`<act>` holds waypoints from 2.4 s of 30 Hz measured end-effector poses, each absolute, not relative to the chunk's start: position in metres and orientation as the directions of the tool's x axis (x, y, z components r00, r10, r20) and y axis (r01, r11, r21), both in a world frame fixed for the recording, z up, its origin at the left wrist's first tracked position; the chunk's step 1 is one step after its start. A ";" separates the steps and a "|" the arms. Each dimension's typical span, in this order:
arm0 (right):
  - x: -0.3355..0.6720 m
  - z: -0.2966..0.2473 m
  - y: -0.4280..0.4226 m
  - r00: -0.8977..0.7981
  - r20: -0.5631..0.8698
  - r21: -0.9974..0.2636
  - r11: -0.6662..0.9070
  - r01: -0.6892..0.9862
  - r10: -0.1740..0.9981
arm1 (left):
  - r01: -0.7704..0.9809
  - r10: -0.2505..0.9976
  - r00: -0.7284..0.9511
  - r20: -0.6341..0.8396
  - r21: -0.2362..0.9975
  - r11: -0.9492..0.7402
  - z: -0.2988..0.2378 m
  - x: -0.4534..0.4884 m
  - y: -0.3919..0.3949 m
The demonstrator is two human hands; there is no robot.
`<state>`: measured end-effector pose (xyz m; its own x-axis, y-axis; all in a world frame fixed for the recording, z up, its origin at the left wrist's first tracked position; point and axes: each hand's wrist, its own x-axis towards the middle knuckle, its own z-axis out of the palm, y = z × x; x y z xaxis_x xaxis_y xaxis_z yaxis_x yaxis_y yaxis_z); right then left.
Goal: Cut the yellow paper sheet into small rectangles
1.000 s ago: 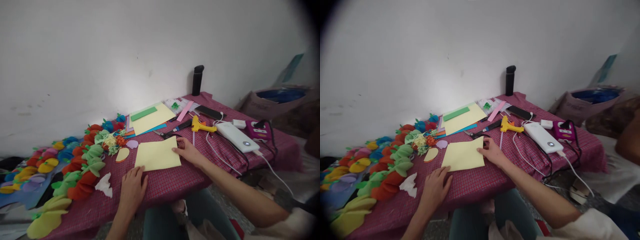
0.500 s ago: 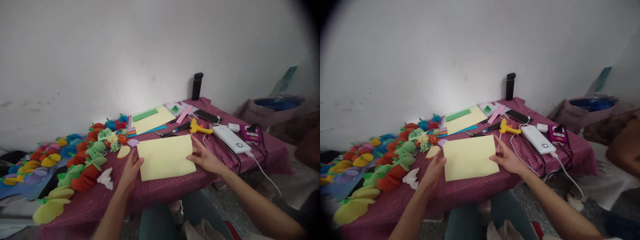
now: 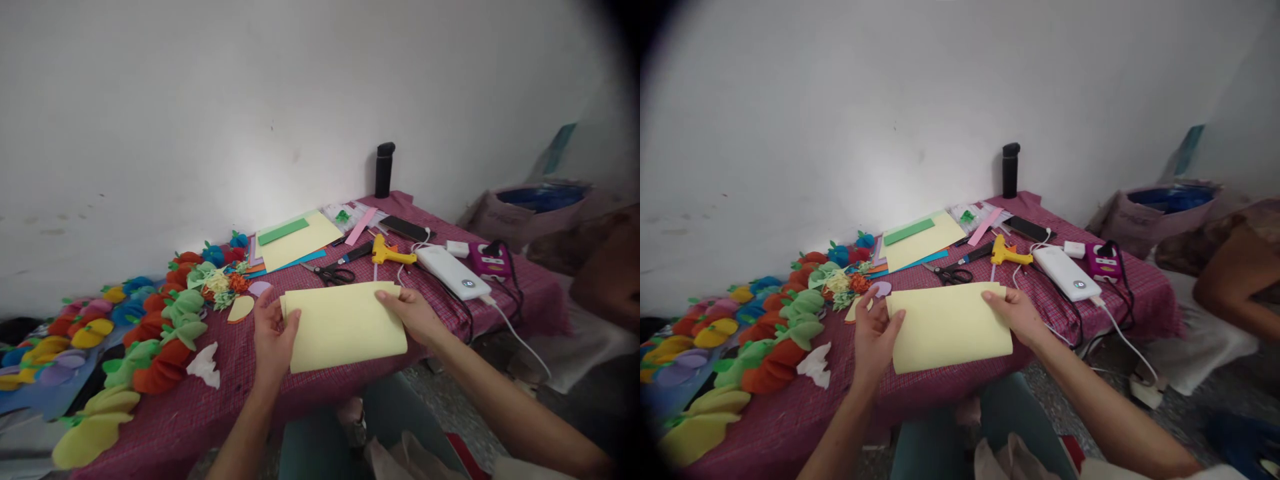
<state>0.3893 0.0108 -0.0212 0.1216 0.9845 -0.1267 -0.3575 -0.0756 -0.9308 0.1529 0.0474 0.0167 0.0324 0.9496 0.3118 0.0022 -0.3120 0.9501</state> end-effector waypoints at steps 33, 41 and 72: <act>0.396 -0.004 -0.006 0.218 -0.039 -0.969 0.017 -0.247 0.975 | -0.066 0.991 -0.075 0.107 0.992 -0.112 0.020 0.166 0.033; 0.393 -0.002 -0.006 0.227 -0.046 -0.969 0.012 -0.245 0.973 | -0.092 0.996 -0.064 0.060 0.994 -0.066 0.019 0.163 0.033; 0.347 -0.038 0.047 0.196 -0.141 -0.984 -0.159 0.081 0.970 | -0.074 0.997 -0.080 -0.007 0.997 0.001 -0.009 0.110 0.051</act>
